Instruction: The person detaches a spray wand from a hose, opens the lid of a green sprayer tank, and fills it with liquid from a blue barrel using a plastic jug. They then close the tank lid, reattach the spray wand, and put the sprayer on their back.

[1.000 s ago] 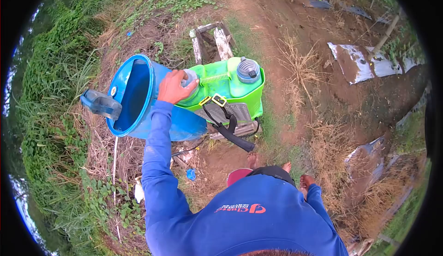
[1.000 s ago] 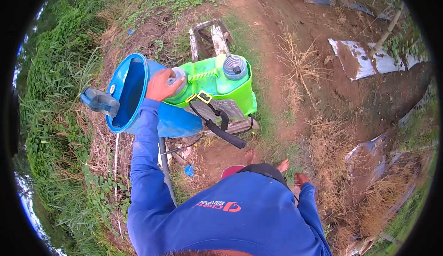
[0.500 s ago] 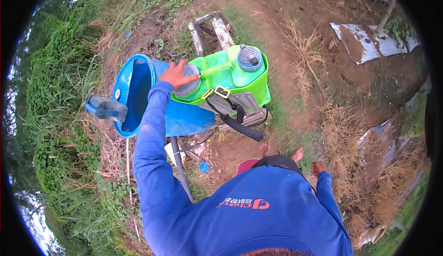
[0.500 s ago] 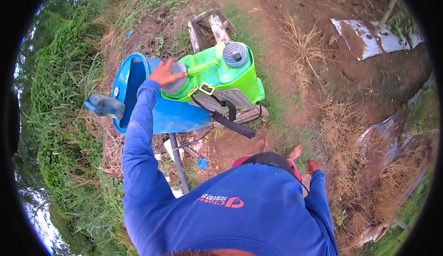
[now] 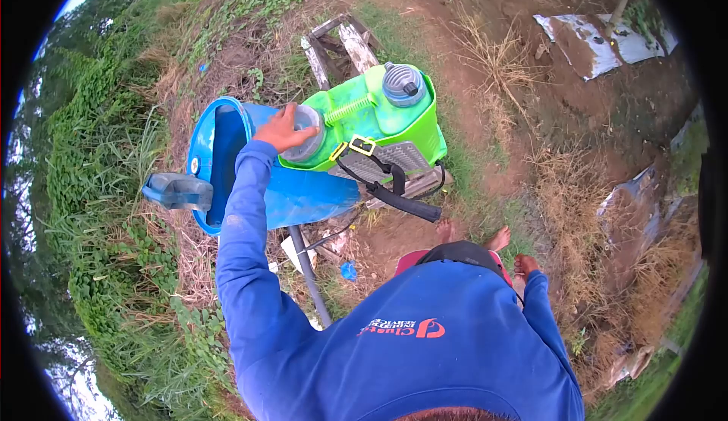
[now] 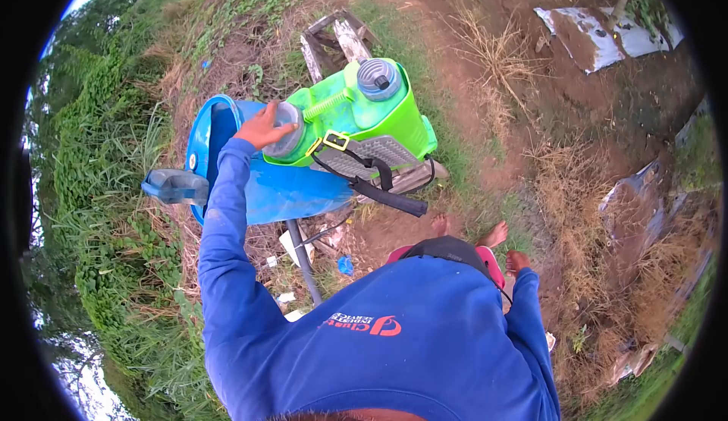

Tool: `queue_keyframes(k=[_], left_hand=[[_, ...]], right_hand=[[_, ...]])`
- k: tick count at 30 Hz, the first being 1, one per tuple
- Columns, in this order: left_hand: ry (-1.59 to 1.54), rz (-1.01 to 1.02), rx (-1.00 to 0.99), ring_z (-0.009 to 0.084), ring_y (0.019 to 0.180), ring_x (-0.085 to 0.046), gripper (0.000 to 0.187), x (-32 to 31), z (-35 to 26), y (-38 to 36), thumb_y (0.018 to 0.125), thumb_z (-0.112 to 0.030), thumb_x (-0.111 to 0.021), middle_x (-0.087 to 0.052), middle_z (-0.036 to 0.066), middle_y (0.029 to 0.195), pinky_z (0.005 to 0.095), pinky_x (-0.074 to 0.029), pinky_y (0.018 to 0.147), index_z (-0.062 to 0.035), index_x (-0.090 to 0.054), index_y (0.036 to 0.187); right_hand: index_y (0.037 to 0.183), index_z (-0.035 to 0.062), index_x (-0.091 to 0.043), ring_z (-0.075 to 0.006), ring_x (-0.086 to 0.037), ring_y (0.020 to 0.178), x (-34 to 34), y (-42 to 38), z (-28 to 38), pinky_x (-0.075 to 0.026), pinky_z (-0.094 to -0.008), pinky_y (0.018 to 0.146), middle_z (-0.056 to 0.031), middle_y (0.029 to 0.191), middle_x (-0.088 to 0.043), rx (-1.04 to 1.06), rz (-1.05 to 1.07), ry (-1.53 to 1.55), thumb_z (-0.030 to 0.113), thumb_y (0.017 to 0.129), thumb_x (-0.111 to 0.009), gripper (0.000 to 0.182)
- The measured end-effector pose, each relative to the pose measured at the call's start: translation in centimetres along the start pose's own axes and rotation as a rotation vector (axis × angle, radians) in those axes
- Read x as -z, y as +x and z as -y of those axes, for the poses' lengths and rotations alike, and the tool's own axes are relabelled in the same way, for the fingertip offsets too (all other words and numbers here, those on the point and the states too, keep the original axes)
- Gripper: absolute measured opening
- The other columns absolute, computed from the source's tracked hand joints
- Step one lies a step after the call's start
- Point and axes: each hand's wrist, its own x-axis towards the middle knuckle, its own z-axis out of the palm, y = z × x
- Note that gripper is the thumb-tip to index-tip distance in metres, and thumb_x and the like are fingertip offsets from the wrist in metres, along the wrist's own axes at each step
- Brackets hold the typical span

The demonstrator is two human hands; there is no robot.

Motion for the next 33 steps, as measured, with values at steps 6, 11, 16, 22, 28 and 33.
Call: queue_keyframes(k=[6,11,16,22,28,33], left_hand=[[0.104,0.054,-0.031,0.0503,0.127,-0.052,0.111,0.8,-1.0,-0.7,0.079,-0.080,-0.057,-0.048,0.036,0.141,0.0477,-0.042,0.109,-0.0061,-0.027,0.156],[-0.018,0.027,-0.053,0.0506,0.124,-0.054,0.113,-0.1,-0.9,-1.0,0.078,-0.080,-0.059,-0.049,0.037,0.138,0.0487,-0.044,0.106,-0.0055,-0.025,0.156],[-0.002,-0.009,0.026,0.0499,0.119,-0.058,0.107,-0.6,-1.3,-0.9,0.079,-0.076,-0.060,-0.053,0.036,0.133,0.0504,-0.047,0.101,-0.0061,-0.030,0.154],[0.310,-0.143,-0.395,0.0525,0.113,-0.059,0.097,0.5,-0.2,-1.3,0.084,-0.071,-0.058,-0.047,0.034,0.140,0.0531,-0.048,0.099,-0.0094,-0.031,0.154],[0.278,-0.056,0.019,0.0463,0.117,-0.059,0.082,0.3,-4.6,-2.4,0.090,-0.064,-0.056,-0.053,0.022,0.139,0.0531,-0.045,0.102,-0.0099,-0.039,0.149],[-0.368,-0.184,-0.529,0.0427,0.109,-0.063,0.056,2.0,-1.4,-0.5,0.095,-0.054,-0.053,-0.063,0.023,0.121,0.0488,-0.049,0.092,-0.0045,-0.055,0.122]], right_hand=[[0.088,0.0130,-0.057,-0.0183,-0.052,0.062,-0.5,-0.3,-0.4,-0.043,-0.0396,0.052,-0.0023,0.076,-0.051,-0.003,-0.020,-0.022,0.027,0.086,-0.063,0.015],[0.089,0.0129,-0.057,-0.0187,-0.052,0.063,0.6,1.1,-0.9,-0.044,-0.0398,0.054,-0.0023,0.077,-0.051,0.010,-0.023,-0.036,0.027,0.088,-0.064,0.015],[0.091,0.0131,-0.059,-0.0187,-0.053,0.064,0.0,0.3,-0.7,-0.046,-0.0401,0.056,-0.0019,0.079,-0.053,-0.003,-0.082,-0.090,0.028,0.087,-0.065,0.017],[0.095,0.0133,-0.060,-0.0186,-0.053,0.064,-0.9,-0.8,-0.1,-0.047,-0.0401,0.055,-0.0025,0.081,-0.055,0.034,-0.084,-0.060,0.030,0.086,-0.066,0.020],[0.091,0.0142,-0.059,-0.0181,-0.053,0.067,-1.2,-2.3,1.1,-0.046,-0.0391,0.056,-0.0016,0.082,-0.052,0.026,-0.058,-0.072,0.029,0.087,-0.063,0.016],[0.094,0.0135,-0.060,-0.0185,-0.053,0.066,-0.7,-2.1,1.6,-0.047,-0.0401,0.056,-0.0026,0.082,-0.054,0.058,-0.059,-0.082,0.030,0.086,-0.065,0.019]])
